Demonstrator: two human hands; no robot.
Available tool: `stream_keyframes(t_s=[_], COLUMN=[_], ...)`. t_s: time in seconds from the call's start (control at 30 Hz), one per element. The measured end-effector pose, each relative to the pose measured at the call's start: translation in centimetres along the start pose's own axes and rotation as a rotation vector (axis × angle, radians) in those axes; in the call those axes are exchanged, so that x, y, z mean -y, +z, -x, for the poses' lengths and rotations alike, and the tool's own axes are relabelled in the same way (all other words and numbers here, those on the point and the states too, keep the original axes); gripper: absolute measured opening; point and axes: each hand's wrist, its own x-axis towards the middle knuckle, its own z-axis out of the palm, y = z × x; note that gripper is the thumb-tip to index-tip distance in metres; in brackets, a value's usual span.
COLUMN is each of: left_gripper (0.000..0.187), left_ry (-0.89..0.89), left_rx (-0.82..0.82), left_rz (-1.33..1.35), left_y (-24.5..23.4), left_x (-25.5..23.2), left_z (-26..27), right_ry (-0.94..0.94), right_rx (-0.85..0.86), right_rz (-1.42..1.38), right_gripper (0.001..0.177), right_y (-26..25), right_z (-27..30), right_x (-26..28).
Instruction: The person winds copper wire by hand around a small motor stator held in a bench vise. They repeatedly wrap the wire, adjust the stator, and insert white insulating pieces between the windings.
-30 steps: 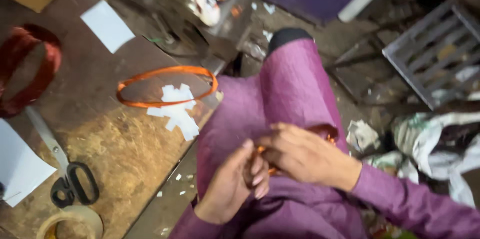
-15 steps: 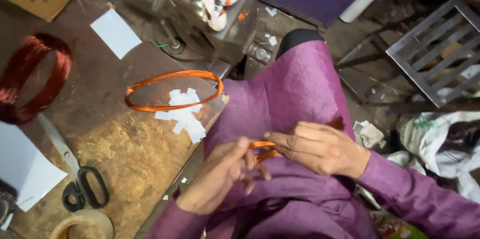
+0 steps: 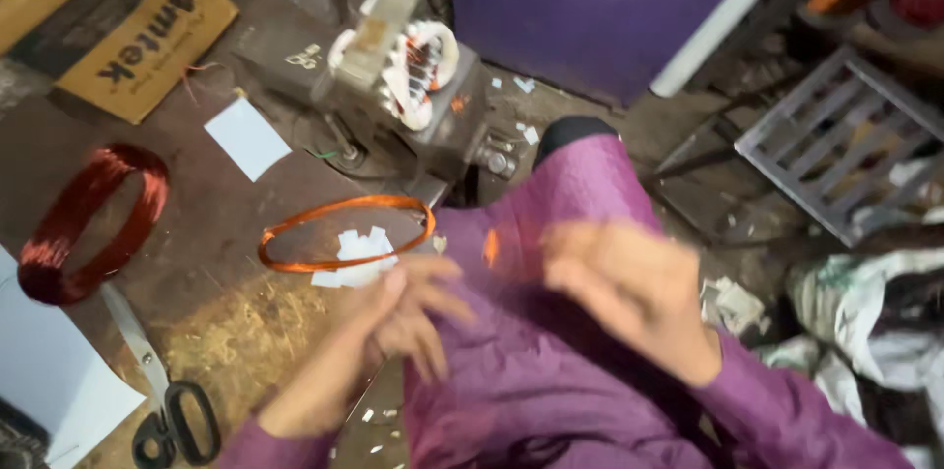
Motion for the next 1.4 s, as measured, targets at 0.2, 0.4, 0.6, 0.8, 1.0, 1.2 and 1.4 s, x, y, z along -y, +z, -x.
stream_keyframes(t_s=[0.2, 0.4, 0.6, 0.8, 1.0, 1.2, 1.4], left_gripper=[0.019, 0.027, 0.031, 0.03, 0.019, 0.011, 0.009], left_ry=[0.775, 0.53, 0.526, 0.583, 0.758, 0.943, 1.044], left_rx=[-0.523, -0.062, -0.056, 0.004, -0.037, 0.165, 0.159], left_rz=[-0.746, -0.479, -0.655, -0.792, -0.776, -0.843, -0.947], left_y=[-3.2, -4.4, -5.0, -6.1, -6.2, -7.0, -7.2], left_x=[-7.8, -13.8, -15.4, -16.0, -15.8, -16.1, -16.1], left_z=[-5.4, -9.5, -10.0, -10.8, -12.2, -12.8, -13.0], right_ry=[0.24, 0.002, -0.104, -0.19, -0.205, -0.098, 0.077], right_rx=[-0.182, -0.113, -0.094, -0.058, -0.001, -0.029, -0.099], right_rz=[-0.091, 0.183, 0.299, 0.402, 0.461, 0.227, 0.057], right_gripper=[0.013, 0.011, 0.012, 0.009, 0.004, 0.016, 0.021], right_y=[3.1, 3.9, 4.6, 6.2, 6.3, 5.6, 4.8], right_z=[-2.8, -6.5, -8.8, -10.7, -11.1, -11.4, -11.1], right_x=[-3.3, -2.2, -1.5, -0.8, -1.3, -0.5, -0.6])
